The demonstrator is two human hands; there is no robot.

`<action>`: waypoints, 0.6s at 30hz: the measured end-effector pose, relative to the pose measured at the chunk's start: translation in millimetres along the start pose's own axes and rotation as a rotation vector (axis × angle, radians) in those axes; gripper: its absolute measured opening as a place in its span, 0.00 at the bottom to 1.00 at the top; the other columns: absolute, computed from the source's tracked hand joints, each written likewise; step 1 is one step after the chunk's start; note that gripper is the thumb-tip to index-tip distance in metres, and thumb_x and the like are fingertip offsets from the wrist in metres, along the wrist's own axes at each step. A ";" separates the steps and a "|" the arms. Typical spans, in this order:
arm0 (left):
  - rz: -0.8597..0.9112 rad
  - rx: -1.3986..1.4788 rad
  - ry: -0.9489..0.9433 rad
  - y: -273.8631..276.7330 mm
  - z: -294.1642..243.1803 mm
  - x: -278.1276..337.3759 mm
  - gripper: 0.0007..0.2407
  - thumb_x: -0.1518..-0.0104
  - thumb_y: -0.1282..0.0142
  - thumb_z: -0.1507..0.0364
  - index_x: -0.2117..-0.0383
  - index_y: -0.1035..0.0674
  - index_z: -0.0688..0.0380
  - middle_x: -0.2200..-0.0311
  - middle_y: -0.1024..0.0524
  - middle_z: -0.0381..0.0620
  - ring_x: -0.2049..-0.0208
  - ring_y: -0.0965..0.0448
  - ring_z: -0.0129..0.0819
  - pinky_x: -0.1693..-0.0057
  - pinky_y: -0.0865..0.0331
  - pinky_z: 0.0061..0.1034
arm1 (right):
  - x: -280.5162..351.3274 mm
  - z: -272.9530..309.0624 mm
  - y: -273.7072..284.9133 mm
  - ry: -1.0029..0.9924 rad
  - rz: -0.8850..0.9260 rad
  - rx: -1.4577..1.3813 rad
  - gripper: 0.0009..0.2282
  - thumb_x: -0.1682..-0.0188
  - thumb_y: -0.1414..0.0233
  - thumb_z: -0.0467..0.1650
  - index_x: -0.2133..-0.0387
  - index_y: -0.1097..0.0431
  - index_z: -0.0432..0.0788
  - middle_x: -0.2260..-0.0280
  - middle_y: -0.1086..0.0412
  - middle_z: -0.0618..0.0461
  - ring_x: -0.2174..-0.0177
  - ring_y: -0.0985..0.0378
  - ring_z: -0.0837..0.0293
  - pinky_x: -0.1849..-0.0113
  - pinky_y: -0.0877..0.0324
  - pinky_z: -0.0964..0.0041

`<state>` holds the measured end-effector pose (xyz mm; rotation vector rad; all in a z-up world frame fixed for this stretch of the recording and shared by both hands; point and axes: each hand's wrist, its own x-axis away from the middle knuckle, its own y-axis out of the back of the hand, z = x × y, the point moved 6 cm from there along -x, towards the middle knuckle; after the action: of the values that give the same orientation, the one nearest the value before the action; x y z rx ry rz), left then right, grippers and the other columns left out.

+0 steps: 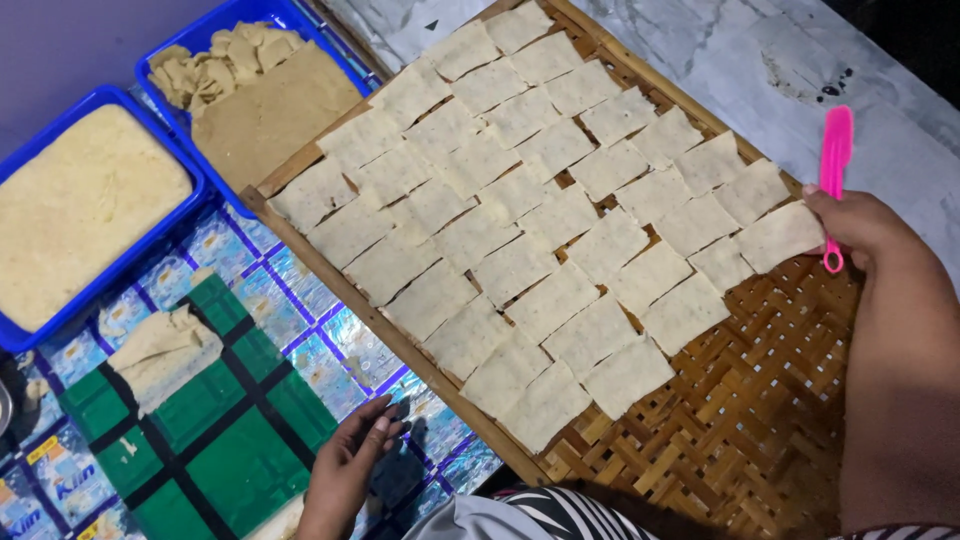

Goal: Rolling out dough into thin sheets, cutting them into squares, and placing them on a bamboo drying rack.

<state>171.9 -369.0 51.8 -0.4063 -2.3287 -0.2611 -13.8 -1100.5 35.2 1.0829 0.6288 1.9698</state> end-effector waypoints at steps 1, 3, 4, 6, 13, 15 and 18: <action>-0.008 0.006 0.022 -1.5 -1.1 -0.3 0.18 0.37 0.50 0.75 0.40 0.24 0.66 0.48 0.17 0.57 0.51 0.17 0.41 0.46 0.27 0.30 | 3.8 6.1 -1.5 0.003 0.011 0.034 0.24 0.31 0.57 0.43 0.43 0.34 0.29 0.60 0.30 0.30 0.68 0.26 0.39 0.67 0.34 0.46; -0.013 0.006 0.043 -1.0 6.0 -7.7 0.18 0.36 0.51 0.76 0.40 0.24 0.67 0.48 0.17 0.58 0.49 0.17 0.42 0.45 0.27 0.31 | 5.2 9.6 -1.7 0.001 0.020 0.064 0.25 0.31 0.57 0.42 0.41 0.37 0.25 0.59 0.30 0.26 0.69 0.24 0.35 0.69 0.32 0.44; 0.006 0.022 -0.005 0.3 11.0 -14.8 0.18 0.37 0.50 0.76 0.41 0.24 0.69 0.49 0.17 0.59 0.52 0.17 0.43 0.47 0.27 0.31 | 3.0 6.9 -0.4 -0.004 0.016 0.126 0.25 0.33 0.57 0.44 0.44 0.33 0.30 0.64 0.28 0.28 0.74 0.29 0.38 0.74 0.39 0.47; 0.025 0.039 -0.056 -3.5 7.1 -15.8 0.19 0.38 0.49 0.76 0.41 0.24 0.70 0.50 0.16 0.60 0.54 0.16 0.43 0.49 0.26 0.30 | 8.8 13.3 -0.3 -0.007 0.012 0.188 0.26 0.34 0.57 0.47 0.46 0.29 0.35 0.69 0.26 0.30 0.78 0.33 0.40 0.78 0.46 0.50; -0.013 -0.003 -0.014 -4.9 5.7 -9.6 0.18 0.37 0.51 0.77 0.41 0.25 0.68 0.48 0.17 0.59 0.51 0.16 0.43 0.44 0.26 0.32 | 8.8 10.7 12.3 0.051 -0.139 0.216 0.20 0.32 0.54 0.41 0.49 0.26 0.34 0.59 0.26 0.29 0.68 0.23 0.35 0.64 0.31 0.42; -0.018 0.023 -0.041 -1.3 9.1 -8.1 0.18 0.38 0.51 0.78 0.41 0.25 0.70 0.49 0.17 0.60 0.51 0.16 0.44 0.44 0.25 0.32 | 14.6 7.9 24.7 0.125 -0.246 0.382 0.20 0.31 0.56 0.42 0.49 0.22 0.39 0.57 0.25 0.26 0.62 0.22 0.29 0.59 0.31 0.36; -0.059 -0.058 -0.116 12.7 15.3 -2.9 0.18 0.39 0.48 0.77 0.41 0.24 0.66 0.50 0.16 0.56 0.51 0.15 0.38 0.44 0.25 0.28 | 69.0 22.1 30.6 0.423 -0.344 0.110 0.13 0.30 0.54 0.33 0.48 0.23 0.39 0.66 0.23 0.43 0.66 0.21 0.47 0.61 0.31 0.53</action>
<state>168.6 -353.1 39.9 -0.3912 -2.4545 -0.3424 -29.7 -1060.2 100.9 0.5664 1.0821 1.8803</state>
